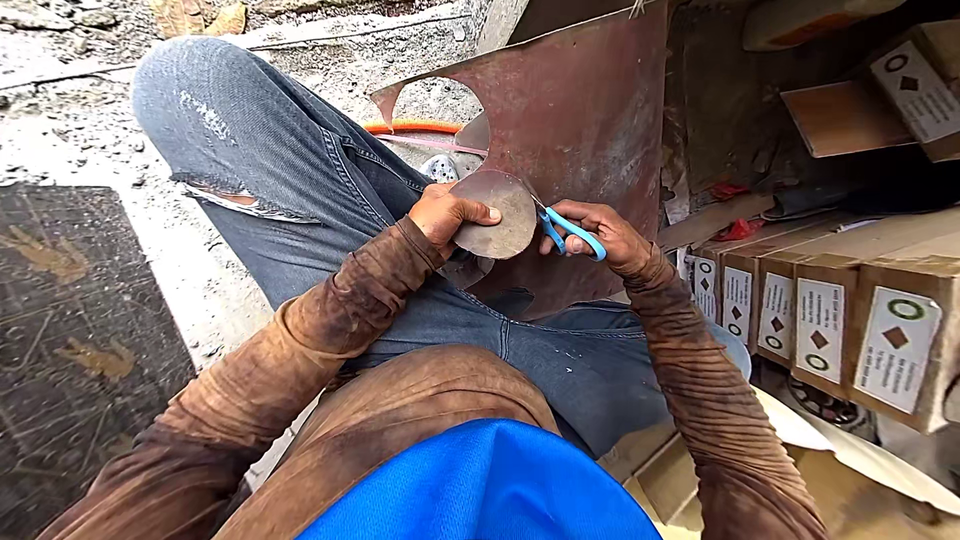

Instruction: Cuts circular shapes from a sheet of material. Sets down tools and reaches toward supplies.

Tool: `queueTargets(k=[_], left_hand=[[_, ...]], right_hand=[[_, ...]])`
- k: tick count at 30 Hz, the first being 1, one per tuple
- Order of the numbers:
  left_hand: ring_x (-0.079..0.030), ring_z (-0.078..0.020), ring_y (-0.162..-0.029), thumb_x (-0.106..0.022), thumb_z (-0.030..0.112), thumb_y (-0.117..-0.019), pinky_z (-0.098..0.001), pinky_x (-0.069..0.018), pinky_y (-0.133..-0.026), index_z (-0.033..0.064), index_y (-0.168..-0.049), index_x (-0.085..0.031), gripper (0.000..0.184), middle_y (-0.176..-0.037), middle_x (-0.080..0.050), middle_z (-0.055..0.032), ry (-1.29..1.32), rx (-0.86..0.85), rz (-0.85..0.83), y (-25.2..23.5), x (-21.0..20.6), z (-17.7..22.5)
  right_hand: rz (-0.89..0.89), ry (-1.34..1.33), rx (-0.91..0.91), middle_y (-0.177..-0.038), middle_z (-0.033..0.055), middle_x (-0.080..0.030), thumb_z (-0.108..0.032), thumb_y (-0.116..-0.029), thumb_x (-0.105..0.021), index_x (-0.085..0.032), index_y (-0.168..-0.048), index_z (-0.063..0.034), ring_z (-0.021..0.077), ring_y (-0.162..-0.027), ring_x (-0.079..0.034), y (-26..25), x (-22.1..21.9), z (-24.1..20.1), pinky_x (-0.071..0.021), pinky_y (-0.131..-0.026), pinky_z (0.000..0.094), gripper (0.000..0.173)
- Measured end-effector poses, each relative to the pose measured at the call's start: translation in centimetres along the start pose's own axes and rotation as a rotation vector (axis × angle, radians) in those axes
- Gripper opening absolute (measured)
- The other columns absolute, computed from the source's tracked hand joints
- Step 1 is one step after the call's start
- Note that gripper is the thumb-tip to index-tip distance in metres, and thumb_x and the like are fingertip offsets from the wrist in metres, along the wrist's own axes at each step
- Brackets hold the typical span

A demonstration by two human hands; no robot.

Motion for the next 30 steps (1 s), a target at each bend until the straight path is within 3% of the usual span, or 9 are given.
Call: queueTargets(k=[2, 4, 8, 12, 16, 21, 25, 30], left_hand=[[-0.073, -0.0241, -0.082, -0.071, -0.012, -0.0796, -0.0406, -0.0631, -0.074, -0.0045, -0.11, -0.066, 0.031, -0.096, -0.073, -0.0183, 0.001, -0.008, -0.008, 0.0, -0.3, 0.3], [-0.073, -0.0231, -0.081, -0.071, -0.012, -0.0797, -0.0397, -0.0635, -0.073, -0.0039, -0.107, -0.068, 0.029, -0.095, -0.074, -0.0174, 0.015, -0.018, -0.06, 0.2, -0.7, 0.5], [-0.073, -0.0195, -0.082, -0.069, -0.003, -0.0861, -0.0373, -0.0631, -0.072, 0.0019, -0.109, -0.068, 0.024, -0.097, -0.074, -0.0138, -0.043, -0.059, -0.207, 1.5, -1.1, 0.7], [-0.073, -0.0208, -0.076, -0.072, -0.006, -0.0822, -0.038, -0.0634, -0.069, -0.002, -0.1, -0.07, 0.018, -0.09, -0.075, -0.0164, 0.045, -0.029, -0.174, 0.7, -0.7, 0.5], [-0.073, -0.0215, -0.076, -0.072, -0.004, -0.0816, -0.0385, -0.0633, -0.069, -0.0019, -0.101, -0.069, 0.019, -0.09, -0.074, -0.017, 0.08, 0.013, -0.159, 0.4, -0.4, 0.1], [-0.073, -0.0178, -0.075, -0.069, -0.005, -0.0851, -0.0331, -0.0625, -0.067, -0.0001, -0.1, -0.07, 0.016, -0.089, -0.075, -0.0143, -0.013, 0.012, -0.205, 1.1, -0.8, 0.4], [-0.074, -0.0208, -0.075, -0.073, -0.006, -0.0818, -0.0375, -0.0636, -0.068, -0.0019, -0.099, -0.071, 0.018, -0.089, -0.075, -0.017, 0.05, -0.013, -0.208, 0.5, -0.7, 0.5], [-0.073, -0.0191, -0.075, -0.07, -0.005, -0.084, -0.0354, -0.0631, -0.068, -0.0015, -0.099, -0.07, 0.016, -0.089, -0.075, -0.0157, 0.048, -0.005, -0.217, 0.9, -0.7, 0.9]], right_hand=[[-0.036, 0.01, -0.004, -0.09, 0.0065, -0.074, -0.063, -0.0881, -0.069, -0.065, -0.126, -0.0024, 0.0108, -0.072, -0.068, -0.4, 0.6, -0.2, -0.0558, -0.06, 0.023, 0.071], [-0.038, 0.018, 0.013, -0.086, 0.0045, -0.073, -0.066, -0.0862, -0.068, -0.065, -0.123, -0.0031, 0.0087, -0.067, -0.065, -0.2, 0.9, -1.5, -0.0532, -0.055, 0.0209, 0.073], [-0.043, -0.014, 0.046, -0.083, 0.0029, -0.073, -0.065, -0.0854, -0.071, -0.068, -0.119, -0.0019, 0.008, -0.065, -0.065, -0.3, 1.2, -2.5, -0.0542, -0.054, 0.0212, 0.072], [-0.031, -0.024, 0.071, -0.082, 0.0025, -0.073, -0.06, -0.0883, -0.072, -0.068, -0.118, -0.0004, 0.0087, -0.068, -0.066, -0.4, 1.0, -1.8, -0.0568, -0.06, 0.0232, 0.067], [0.037, -0.014, 0.078, -0.079, 0.0009, -0.068, -0.054, -0.0891, -0.075, -0.067, -0.119, -0.0002, 0.0076, -0.065, -0.062, -0.5, 0.3, -0.8, -0.0535, -0.057, 0.0221, 0.062], [0.02, -0.026, 0.083, -0.087, -0.0005, -0.073, -0.066, -0.0899, -0.066, -0.068, -0.116, -0.0029, 0.0063, -0.075, -0.066, -0.8, -0.1, -1.2, -0.0563, -0.066, 0.0223, 0.068], [0.019, -0.014, 0.081, -0.084, 0.0004, -0.073, -0.065, -0.0878, -0.069, -0.069, -0.115, -0.0025, 0.0083, -0.071, -0.067, -1.3, 0.4, -2.1, -0.058, -0.062, 0.0245, 0.069], [0.033, 0.024, 0.081, -0.075, -0.0017, -0.066, -0.053, -0.0889, -0.075, -0.069, -0.115, -0.0014, 0.0052, -0.062, -0.061, -1.2, 0.7, -2.0, -0.053, -0.056, 0.0207, 0.058]])
Point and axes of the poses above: each hand's wrist, its own y-axis away from the middle knuckle, its own x-axis out of the back of the hand, z = x × y, the point moved 10 cm from there along -y, towards the middle knuckle
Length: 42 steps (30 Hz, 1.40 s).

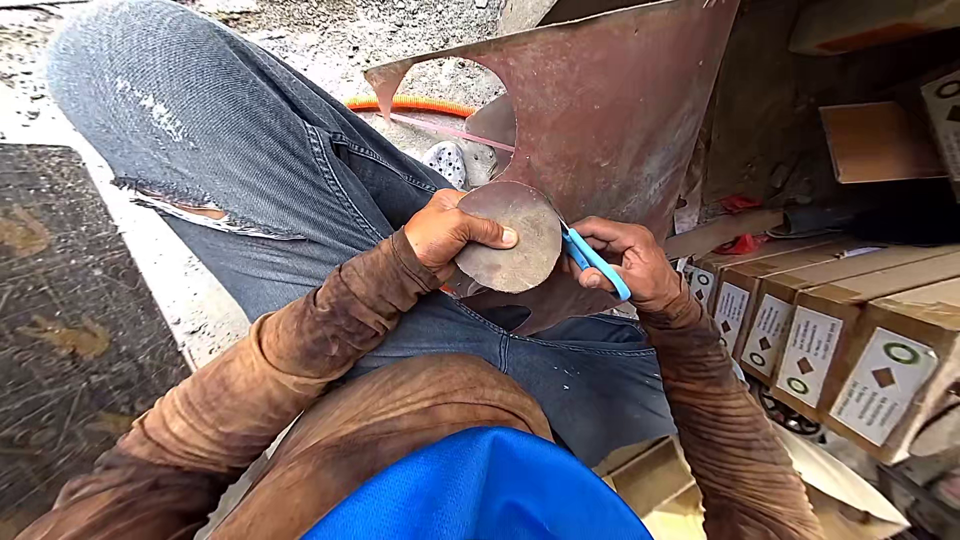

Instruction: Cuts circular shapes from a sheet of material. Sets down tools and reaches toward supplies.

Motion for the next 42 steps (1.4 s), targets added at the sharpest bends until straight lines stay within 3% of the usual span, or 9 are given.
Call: queueTargets(k=[6, 11, 21, 24, 30, 35, 37, 40, 42], left_hand=[[-0.073, -0.0198, -0.073, -0.072, -0.006, -0.0819, -0.0356, -0.0631, -0.066, -0.0025, -0.098, -0.07, 0.017, -0.088, -0.074, -0.0163, -0.015, 0.031, 0.043, -0.2, 0.3, -0.1], [-0.073, -0.0199, -0.073, -0.072, -0.006, -0.0815, -0.0351, -0.063, -0.065, -0.0025, -0.099, -0.069, 0.018, -0.087, -0.074, -0.0161, -0.027, 0.06, 0.017, 0.0, -0.2, -0.6], [-0.073, -0.0188, -0.073, -0.067, -0.014, -0.0809, -0.0342, -0.0634, -0.068, -0.0033, -0.092, -0.067, 0.015, -0.083, -0.074, -0.0151, 0.07, 0.09, 0.049, -0.1, -0.5, 0.6], [-0.073, -0.0194, -0.073, -0.067, -0.014, -0.0808, -0.0344, -0.0634, -0.068, -0.0039, -0.094, -0.067, 0.017, -0.084, -0.074, -0.0153, 0.064, 0.105, 0.073, 0.0, -0.3, 0.4], [-0.072, -0.0193, -0.072, -0.07, -0.008, -0.0811, -0.0347, -0.0625, -0.066, -0.0039, -0.097, -0.068, 0.016, -0.085, -0.074, -0.0161, 0.012, 0.059, -0.013, 0.3, -0.8, 0.0], [-0.073, -0.0178, -0.071, -0.068, -0.013, -0.082, -0.0334, -0.0631, -0.068, -0.0035, -0.092, -0.066, 0.014, -0.082, -0.074, -0.0144, 0.032, 0.087, 0.006, 0.6, -1.0, 0.6], [-0.073, -0.0179, -0.071, -0.068, -0.012, -0.0819, -0.0332, -0.063, -0.067, -0.0032, -0.091, -0.066, 0.013, -0.081, -0.074, -0.0144, 0.04, 0.084, -0.01, 0.6, -1.0, 0.5], [-0.073, -0.0183, -0.071, -0.068, -0.013, -0.0817, -0.0335, -0.0629, -0.068, -0.0039, -0.092, -0.066, 0.014, -0.081, -0.073, -0.0145, 0.025, 0.096, 0.003, 0.5, -1.1, 0.3], [-0.072, -0.0184, -0.071, -0.069, -0.013, -0.0814, -0.0335, -0.0629, -0.067, -0.0041, -0.093, -0.066, 0.015, -0.081, -0.073, -0.0145, 0.008, 0.105, 0.018, 0.7, -1.0, 0.3]], right_hand=[[-0.056, 0.014, -0.054, -0.07, -0.0033, -0.062, -0.053, -0.0855, -0.079, -0.069, -0.113, -0.0026, 0.0048, -0.058, -0.058, -0.1, 0.5, 0.1, -0.0506, -0.052, 0.0191, 0.058], [-0.13, 0.029, -0.039, -0.077, -0.0021, -0.069, -0.068, -0.0869, -0.067, -0.068, -0.11, -0.004, 0.0056, -0.064, -0.063, -0.8, 0.0, -1.3, -0.0536, -0.056, 0.0206, 0.068], [-0.11, 0.102, -0.018, -0.069, -0.0047, -0.061, -0.048, -0.0861, -0.079, -0.069, -0.114, -0.003, 0.0023, -0.053, -0.055, -1.2, 1.1, -0.9, -0.0468, -0.046, 0.0176, 0.054], [-0.181, 0.071, -0.063, -0.073, -0.0027, -0.066, -0.053, -0.0849, -0.078, -0.068, -0.115, -0.0039, 0.0047, -0.058, -0.061, -1.6, 0.9, -1.2, -0.0524, -0.05, 0.0191, 0.059], [-0.244, 0.155, -0.079, -0.074, -0.0025, -0.068, -0.069, -0.0862, -0.065, -0.07, -0.109, -0.0065, 0.0057, -0.058, -0.061, -1.9, 1.0, -3.2, -0.0501, -0.047, 0.0194, 0.067], [-0.206, 0.176, -0.079, -0.068, -0.0033, -0.065, -0.065, -0.0869, -0.069, -0.071, -0.106, -0.0058, 0.004, -0.053, -0.057, -2.0, 1.1, -3.4, -0.047, -0.044, 0.0188, 0.063], [-0.172, 0.194, -0.055, -0.067, -0.005, -0.063, -0.055, -0.0871, -0.075, -0.071, -0.11, -0.0041, 0.0019, -0.052, -0.055, -1.8, 1.2, -3.4, -0.0457, -0.044, 0.0168, 0.056], [-0.187, 0.174, -0.051, -0.072, -0.0048, -0.064, -0.043, -0.086, -0.079, -0.069, -0.114, -0.001, 0.0016, -0.059, -0.058, -1.8, 1.4, -2.7, -0.0488, -0.051, 0.0162, 0.051], [-0.244, 0.129, -0.076, -0.077, -0.0011, -0.069, -0.048, -0.0852, -0.08, -0.068, -0.117, -0.0002, 0.0061, -0.065, -0.065, -1.9, 1.3, -2.4, -0.0556, -0.057, 0.0197, 0.059]])
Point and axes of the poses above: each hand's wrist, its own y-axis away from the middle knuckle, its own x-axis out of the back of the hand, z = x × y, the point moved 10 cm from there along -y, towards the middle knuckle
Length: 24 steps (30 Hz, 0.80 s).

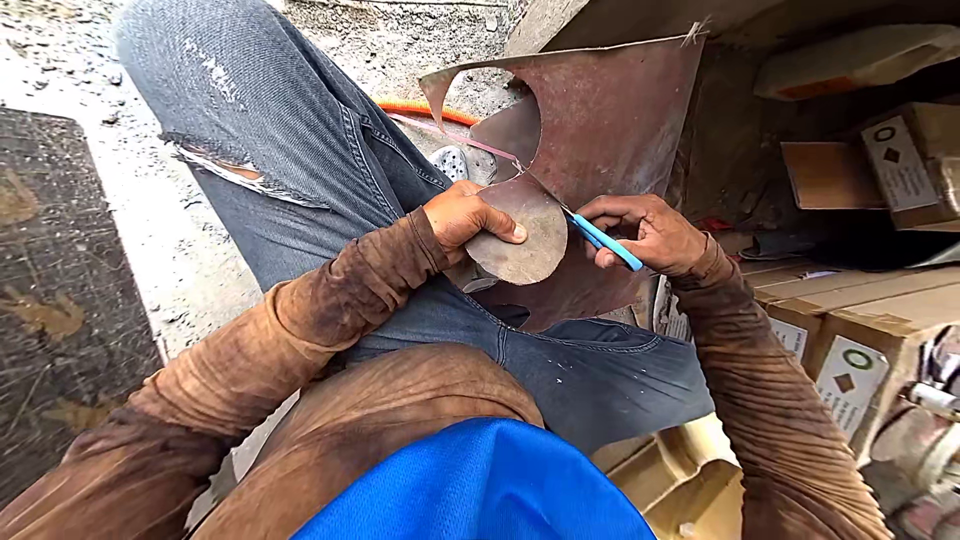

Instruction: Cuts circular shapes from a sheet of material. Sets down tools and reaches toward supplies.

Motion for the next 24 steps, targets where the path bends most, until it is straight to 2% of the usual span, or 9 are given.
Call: queueTargets(k=[1, 4, 6, 9, 13, 16, 18, 21, 24], left_hand=[[-0.073, -0.0184, -0.071, -0.069, -0.013, -0.0812, -0.0335, -0.0629, -0.067, -0.0039, -0.093, -0.065, 0.015, -0.081, -0.073, -0.0145, -0.007, 0.002, -0.004, 0.1, -0.1, 0.0], [-0.072, -0.0184, -0.07, -0.069, -0.014, -0.0804, -0.0338, -0.0629, -0.066, -0.0036, -0.091, -0.066, 0.015, -0.08, -0.073, -0.0146, -0.027, -0.007, -0.05, 0.3, -0.7, 0.0], [-0.072, -0.0184, -0.07, -0.069, -0.013, -0.0806, -0.0338, -0.0629, -0.067, -0.0037, -0.091, -0.066, 0.014, -0.08, -0.073, -0.0146, -0.031, -0.017, -0.071, 0.4, -1.1, 0.2], [-0.073, -0.0181, -0.069, -0.07, -0.013, -0.0795, -0.0333, -0.0629, -0.066, -0.003, -0.09, -0.066, 0.015, -0.08, -0.074, -0.0143, -0.029, -0.041, -0.078, 0.5, -1.2, 0.5], [-0.072, -0.0188, -0.068, -0.07, -0.013, -0.0793, -0.0336, -0.0624, -0.065, -0.0032, -0.087, -0.066, 0.014, -0.079, -0.073, -0.0151, -0.025, -0.045, -0.065, 0.4, -1.1, 0.2], [-0.072, -0.0192, -0.069, -0.07, -0.013, -0.0793, -0.034, -0.0627, -0.066, -0.0043, -0.09, -0.066, 0.015, -0.08, -0.073, -0.0155, -0.033, -0.021, -0.041, 0.2, -0.9, -0.2], [-0.072, -0.0195, -0.069, -0.071, -0.012, -0.0796, -0.0342, -0.0625, -0.065, -0.0046, -0.092, -0.066, 0.016, -0.08, -0.073, -0.0155, -0.062, 0.002, -0.023, 0.3, -0.8, -0.3], [-0.072, -0.0188, -0.067, -0.071, -0.012, -0.0791, -0.034, -0.0624, -0.064, -0.0045, -0.091, -0.066, 0.015, -0.079, -0.073, -0.015, -0.102, -0.005, -0.068, 0.5, -1.4, -0.5], [-0.072, -0.0185, -0.069, -0.073, -0.011, -0.0793, -0.0343, -0.0629, -0.065, -0.0038, -0.092, -0.069, 0.015, -0.081, -0.074, -0.015, -0.143, -0.112, -0.099, 0.6, -1.7, -0.1]], right_hand=[[-0.017, 0.001, -0.014, -0.078, -0.0001, -0.071, -0.051, -0.0836, -0.081, -0.068, -0.116, -0.0011, 0.0076, -0.066, -0.068, -0.1, 0.0, -0.2, -0.0574, -0.057, 0.0209, 0.061], [-0.083, 0.103, -0.021, -0.078, -0.0032, -0.071, -0.066, -0.0845, -0.071, -0.07, -0.112, -0.0047, 0.0049, -0.065, -0.065, -0.4, 0.0, -1.8, -0.0534, -0.054, 0.02, 0.067], [-0.099, 0.157, -0.043, -0.076, -0.0042, -0.071, -0.069, -0.0843, -0.069, -0.071, -0.111, -0.0061, 0.0039, -0.063, -0.064, -0.5, 0.3, -2.4, -0.052, -0.052, 0.0195, 0.069], [-0.088, 0.152, -0.029, -0.073, -0.0042, -0.068, -0.064, -0.0871, -0.07, -0.071, -0.11, -0.0046, 0.0031, -0.059, -0.061, -0.2, 0.5, -2.3, -0.0498, -0.05, 0.0189, 0.063], [-0.039, 0.174, 0.015, -0.067, -0.0077, -0.06, -0.044, -0.086, -0.079, -0.072, -0.111, -0.0035, -0.0012, -0.053, -0.051, 0.1, 1.0, -1.8, -0.041, -0.045, 0.0147, 0.049], [-0.081, 0.101, -0.045, -0.07, -0.0044, -0.063, -0.039, -0.0837, -0.083, -0.07, -0.114, -0.0025, 0.0021, -0.056, -0.056, 0.1, 1.0, -1.3, -0.0456, -0.048, 0.0161, 0.049], [-0.116, 0.075, -0.096, -0.072, -0.0018, -0.068, -0.046, -0.0809, -0.084, -0.07, -0.115, -0.0036, 0.0055, -0.059, -0.062, -0.2, 0.9, -1.3, -0.0516, -0.05, 0.0186, 0.056], [-0.195, 0.156, -0.107, -0.074, -0.0034, -0.07, -0.066, -0.0809, -0.075, -0.072, -0.11, -0.0081, 0.0053, -0.062, -0.065, -0.8, 0.5, -2.3, -0.0536, -0.052, 0.0195, 0.065], [-0.19, 0.163, -0.127, -0.071, -0.0022, -0.069, -0.068, -0.0803, -0.074, -0.073, -0.106, -0.01, 0.0067, -0.056, -0.062, -0.8, 0.8, -2.9, -0.0514, -0.046, 0.0205, 0.064]])
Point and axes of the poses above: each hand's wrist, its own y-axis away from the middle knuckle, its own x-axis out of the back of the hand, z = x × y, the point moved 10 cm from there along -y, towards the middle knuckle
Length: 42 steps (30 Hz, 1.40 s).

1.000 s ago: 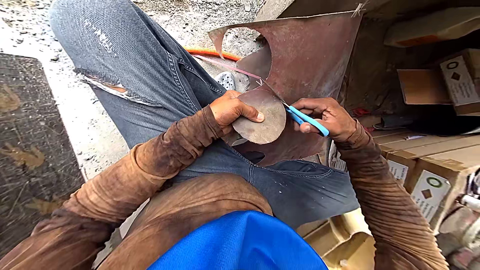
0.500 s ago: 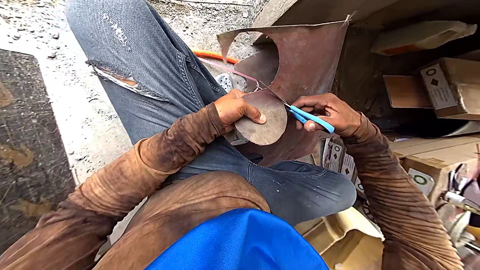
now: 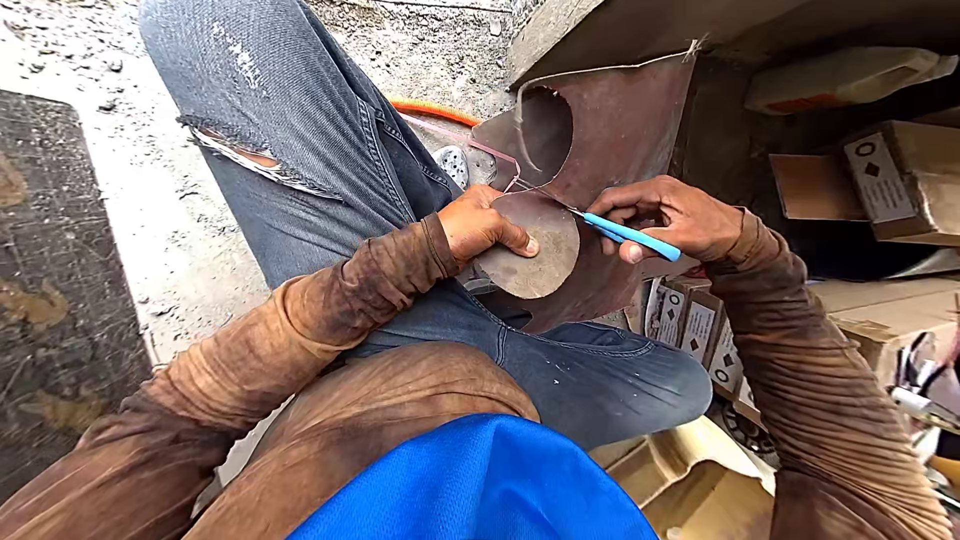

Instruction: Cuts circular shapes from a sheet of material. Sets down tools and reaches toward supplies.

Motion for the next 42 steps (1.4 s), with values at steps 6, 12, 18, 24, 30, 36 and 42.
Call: queueTargets(k=[6, 12, 18, 24, 30, 36, 42], left_hand=[[-0.072, -0.0164, -0.071, -0.073, -0.006, -0.0843, -0.0307, -0.0619, -0.065, -0.0018, -0.097, -0.072, 0.013, -0.085, -0.075, -0.0133, -0.13, -0.321, -0.021, 1.3, -0.7, 1.5], [-0.073, -0.0167, -0.071, -0.073, -0.01, -0.0803, -0.033, -0.0633, -0.067, -0.0024, -0.095, -0.072, 0.016, -0.083, -0.075, -0.0137, 0.017, -0.157, -0.049, 0.0, -0.2, 0.7], [-0.071, -0.0194, -0.068, -0.075, -0.003, -0.0805, -0.0356, -0.062, -0.063, -0.0026, -0.095, -0.07, 0.015, -0.082, -0.073, -0.0157, 0.007, -0.085, -0.113, -0.2, 1.2, -1.0], [-0.071, -0.0171, -0.066, -0.074, -0.008, -0.0771, -0.0329, -0.062, -0.062, -0.0021, -0.089, -0.07, 0.014, -0.078, -0.074, -0.0137, -0.026, -0.054, -0.141, 0.4, -0.3, 0.4], [-0.072, -0.0156, -0.067, -0.073, -0.011, -0.0768, -0.0313, -0.0622, -0.064, -0.0016, -0.087, -0.071, 0.014, -0.079, -0.074, -0.0127, -0.037, -0.04, -0.163, 0.6, -0.7, 1.2], [-0.072, -0.0163, -0.067, -0.073, -0.011, -0.0757, -0.0316, -0.062, -0.063, -0.0025, -0.089, -0.07, 0.016, -0.079, -0.074, -0.0132, -0.04, -0.01, -0.135, 0.5, -0.3, 0.8], [-0.071, -0.0166, -0.065, -0.075, -0.011, -0.075, -0.0317, -0.0615, -0.061, -0.0021, -0.084, -0.069, 0.014, -0.076, -0.073, -0.0133, -0.049, -0.017, -0.158, 0.5, -0.8, 0.7]], right_hand=[[-0.014, -0.029, 0.068, -0.071, -0.0042, -0.067, -0.063, -0.0824, -0.076, -0.072, -0.109, -0.0082, 0.0042, -0.059, -0.062, 0.1, 1.0, -0.5, -0.0498, -0.05, 0.0178, 0.061], [-0.049, -0.1, 0.124, -0.068, -0.0052, -0.063, -0.041, -0.0845, -0.083, -0.072, -0.113, -0.0045, 0.0017, -0.055, -0.057, -0.2, 1.5, -0.3, -0.046, -0.047, 0.0148, 0.047], [-0.121, 0.004, -0.018, -0.072, -0.0021, -0.07, -0.059, -0.0767, -0.082, -0.073, -0.112, -0.0109, 0.0066, -0.056, -0.063, -1.0, 0.5, -1.5, -0.0507, -0.045, 0.0189, 0.06], [-0.179, 0.119, -0.03, -0.076, -0.0065, -0.071, -0.077, -0.0787, -0.069, -0.073, -0.108, -0.0151, 0.005, -0.062, -0.066, -1.3, 0.0, -2.3, -0.0526, -0.049, 0.0195, 0.068], [-0.118, -0.031, 0.044, -0.066, -0.0057, -0.064, -0.053, -0.0817, -0.082, -0.073, -0.112, -0.0079, 0.0019, -0.052, -0.056, -0.8, 0.6, -1.7, -0.044, -0.043, 0.0153, 0.055], [-0.12, -0.073, 0.071, -0.072, -0.0017, -0.067, -0.048, -0.0813, -0.084, -0.071, -0.118, -0.0046, 0.0055, -0.057, -0.062, -1.0, 0.5, -1.3, -0.0504, -0.047, 0.0168, 0.058], [-0.121, 0.056, 0.06, -0.082, -0.0042, -0.073, -0.072, -0.083, -0.069, -0.071, -0.111, -0.0112, 0.0057, -0.069, -0.068, -1.1, -1.0, -2.0, -0.0551, -0.055, 0.0194, 0.067]])
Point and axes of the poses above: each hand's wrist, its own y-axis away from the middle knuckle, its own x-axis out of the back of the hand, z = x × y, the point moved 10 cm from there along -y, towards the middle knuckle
